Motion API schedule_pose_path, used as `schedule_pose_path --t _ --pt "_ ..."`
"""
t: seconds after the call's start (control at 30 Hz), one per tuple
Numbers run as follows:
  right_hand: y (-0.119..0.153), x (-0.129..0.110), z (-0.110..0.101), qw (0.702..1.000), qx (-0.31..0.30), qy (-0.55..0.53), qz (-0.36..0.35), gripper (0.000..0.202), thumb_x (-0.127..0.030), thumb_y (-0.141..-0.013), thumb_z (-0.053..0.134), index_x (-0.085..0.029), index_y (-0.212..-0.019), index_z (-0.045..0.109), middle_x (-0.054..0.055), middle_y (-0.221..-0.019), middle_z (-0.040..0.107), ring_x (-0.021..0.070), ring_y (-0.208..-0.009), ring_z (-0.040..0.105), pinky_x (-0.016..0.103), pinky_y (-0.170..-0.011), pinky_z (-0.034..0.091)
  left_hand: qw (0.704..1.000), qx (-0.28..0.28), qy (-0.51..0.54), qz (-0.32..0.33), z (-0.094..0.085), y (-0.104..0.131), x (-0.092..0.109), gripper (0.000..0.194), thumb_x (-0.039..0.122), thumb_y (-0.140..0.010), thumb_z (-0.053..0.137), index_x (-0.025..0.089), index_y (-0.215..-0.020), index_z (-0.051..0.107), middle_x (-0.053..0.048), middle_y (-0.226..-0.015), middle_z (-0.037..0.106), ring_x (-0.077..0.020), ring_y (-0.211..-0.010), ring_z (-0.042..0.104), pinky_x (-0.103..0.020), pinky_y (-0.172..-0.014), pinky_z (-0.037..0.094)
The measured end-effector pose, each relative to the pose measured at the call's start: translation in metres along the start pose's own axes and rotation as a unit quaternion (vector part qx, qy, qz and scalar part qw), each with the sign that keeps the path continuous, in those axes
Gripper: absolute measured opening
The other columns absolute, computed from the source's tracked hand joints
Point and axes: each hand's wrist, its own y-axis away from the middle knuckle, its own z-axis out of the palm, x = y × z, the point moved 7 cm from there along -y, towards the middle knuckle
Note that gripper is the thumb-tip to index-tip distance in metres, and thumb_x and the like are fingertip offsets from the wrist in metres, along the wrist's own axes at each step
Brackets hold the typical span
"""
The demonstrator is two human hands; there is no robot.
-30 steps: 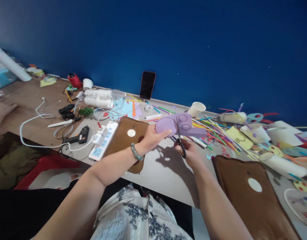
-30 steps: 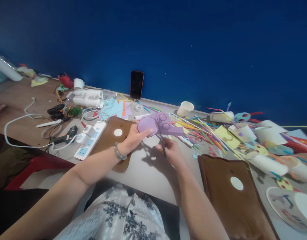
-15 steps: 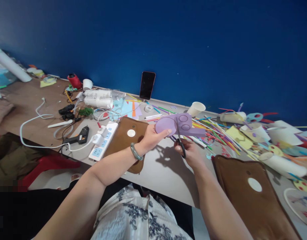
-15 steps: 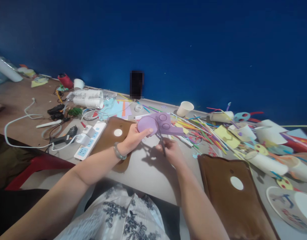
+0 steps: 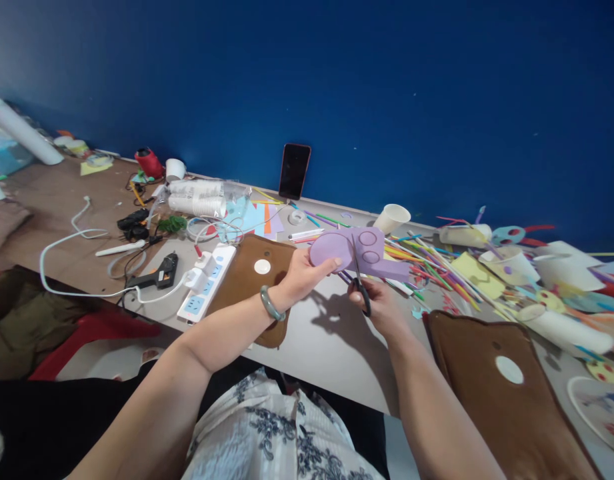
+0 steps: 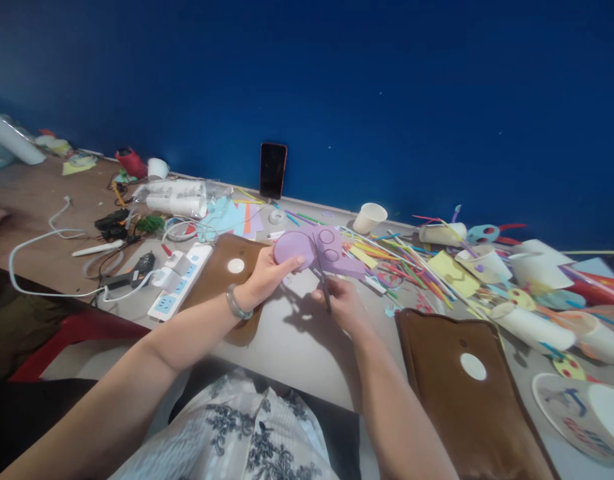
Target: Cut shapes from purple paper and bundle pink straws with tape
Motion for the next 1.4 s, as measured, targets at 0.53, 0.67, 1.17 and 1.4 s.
schedule_pose_path --t 0.53,0.67,1.17,1.4 --pt "0.001 -0.001 -0.001 1.0 0.01 0.006 0.008 0.032 -0.051 -0.067 0.069 -0.021 -0.063 0.057 -0.001 -0.061 0.051 0.0153 -0.061 0.044 0.029 -0.057 0.035 1.0 0.007 -0.001 -0.006 -0.001 0.0 0.003 0.036 0.045 -0.071 0.081 0.012 -0.071 0.065 -0.002 -0.063 0.06 -0.0109 -0.063 0.054 -0.024 -0.06 0.046" --pt "0.001 0.004 0.001 0.999 -0.009 0.001 0.033 0.034 -0.053 -0.067 0.069 -0.021 -0.065 0.057 -0.002 -0.059 0.048 0.0137 -0.057 0.041 0.028 -0.055 0.033 1.0 0.002 0.0 0.004 -0.002 -0.001 0.005 0.036 0.045 -0.072 0.079 0.012 -0.069 0.065 -0.002 -0.063 0.06 -0.0104 -0.062 0.053 -0.024 -0.06 0.045" --pt "0.002 0.0 0.004 0.999 -0.016 -0.038 0.015 0.04 -0.059 -0.069 0.069 -0.021 -0.067 0.057 -0.002 -0.061 0.048 0.0145 -0.058 0.041 0.029 -0.055 0.034 1.0 -0.002 -0.005 0.005 0.0 -0.001 -0.003 0.037 0.046 -0.071 0.08 0.012 -0.068 0.065 -0.002 -0.063 0.062 -0.0104 -0.062 0.054 -0.024 -0.06 0.046" --pt "0.002 -0.002 0.002 0.999 0.0 -0.033 0.016 0.043 -0.061 -0.069 0.07 -0.021 -0.067 0.056 -0.002 -0.06 0.047 0.0139 -0.057 0.039 0.029 -0.054 0.033 1.0 -0.02 -0.011 -0.002 0.003 0.001 -0.008 0.038 0.047 -0.073 0.079 0.012 -0.068 0.064 -0.001 -0.062 0.061 -0.01 -0.061 0.054 -0.024 -0.06 0.045"
